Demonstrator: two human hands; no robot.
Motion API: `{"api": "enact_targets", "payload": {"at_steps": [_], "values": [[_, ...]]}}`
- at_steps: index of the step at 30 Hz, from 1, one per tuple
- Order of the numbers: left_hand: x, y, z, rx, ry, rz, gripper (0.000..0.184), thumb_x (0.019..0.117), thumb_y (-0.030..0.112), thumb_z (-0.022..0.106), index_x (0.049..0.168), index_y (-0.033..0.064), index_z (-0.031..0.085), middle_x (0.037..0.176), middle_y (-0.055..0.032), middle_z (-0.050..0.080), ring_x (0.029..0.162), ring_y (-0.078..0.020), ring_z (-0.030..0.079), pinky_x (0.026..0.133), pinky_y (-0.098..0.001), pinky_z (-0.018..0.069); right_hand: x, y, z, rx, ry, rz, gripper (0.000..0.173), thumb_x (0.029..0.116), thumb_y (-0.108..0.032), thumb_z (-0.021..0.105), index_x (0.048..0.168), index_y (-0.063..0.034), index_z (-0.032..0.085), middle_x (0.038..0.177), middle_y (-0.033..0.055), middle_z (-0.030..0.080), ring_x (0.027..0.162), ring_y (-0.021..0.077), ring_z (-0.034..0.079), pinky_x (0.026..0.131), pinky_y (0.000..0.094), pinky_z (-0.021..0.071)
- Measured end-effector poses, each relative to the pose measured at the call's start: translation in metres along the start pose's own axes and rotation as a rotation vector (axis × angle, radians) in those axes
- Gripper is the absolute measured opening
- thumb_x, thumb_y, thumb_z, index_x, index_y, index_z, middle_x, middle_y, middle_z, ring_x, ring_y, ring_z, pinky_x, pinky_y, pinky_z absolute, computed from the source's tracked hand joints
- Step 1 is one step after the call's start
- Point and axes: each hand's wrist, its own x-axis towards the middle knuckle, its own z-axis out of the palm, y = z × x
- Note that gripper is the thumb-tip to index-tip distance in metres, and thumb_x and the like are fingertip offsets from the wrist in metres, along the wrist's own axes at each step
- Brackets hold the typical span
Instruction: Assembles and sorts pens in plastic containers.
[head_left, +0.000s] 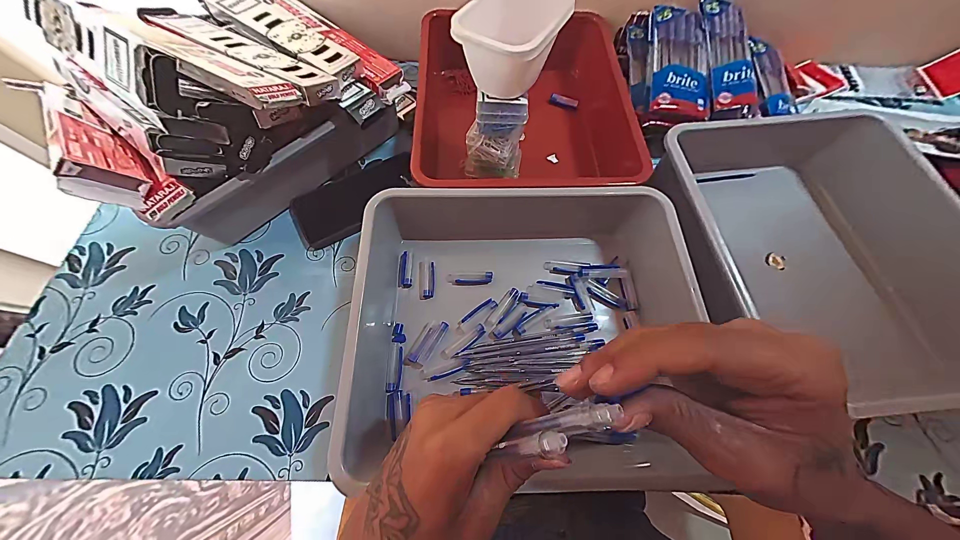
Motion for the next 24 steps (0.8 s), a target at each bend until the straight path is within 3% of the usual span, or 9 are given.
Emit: {"api": "enact_targets", "payload": {"at_steps": [5,12,17,24], "values": [[0.0,0.001,0.0,-0.001,0.01,0.005,0.038,0.1097,0.033,0.044,0.095,0.0006,0.056,0.071,-0.0062,0.054,0.065,-0.0006,0.054,0.062,-0.0097,0.0426,-0.004,0.001,0.014,0.128,0.094,0.088,0.017,0.1017,-0.022,0.064,0.111,-0.0113,0.072,0.103,-0.0033,0.077,0.099,0.0044,0.073,0.088,0.0177,0.0599],[-0.001,0.0,0.001,0.045,0.019,0.007,0.038,0.1094,0.034,0.045,0.097,0.0001,0.059,0.072,-0.0058,0.057,0.066,0.0002,0.055,0.061,-0.0092,0.042,-0.005,-0.009,-0.005,-0.31,0.084,-0.164,0.01,0.1024,-0.014,0.063,0.108,-0.0101,0.071,0.109,-0.0036,0.074,0.105,0.0051,0.07,0.09,0.0184,0.059],[0.0,-0.001,0.003,0.107,0.021,0.029,0.038,0.1097,0.033,0.045,0.095,0.0008,0.059,0.071,-0.0057,0.056,0.065,-0.0008,0.054,0.06,-0.0098,0.0405,-0.003,-0.019,-0.008,-0.515,0.057,-0.198,0.011,0.1041,-0.019,0.061,0.107,-0.0103,0.069,0.106,-0.0033,0.074,0.101,0.0026,0.069,0.088,0.0155,0.0569],[0.0,0.002,0.005,0.267,0.028,0.062,0.03,0.1087,0.027,0.046,0.095,0.0038,0.06,0.069,-0.0048,0.056,0.063,-0.0055,0.053,0.058,-0.0136,0.0402,-0.002,-0.029,-0.011,-0.659,-0.105,-0.24,0.01,0.1056,-0.012,0.057,0.111,-0.0081,0.065,0.103,0.0037,0.07,0.102,0.0075,0.067,0.088,0.0175,0.0541]]}}
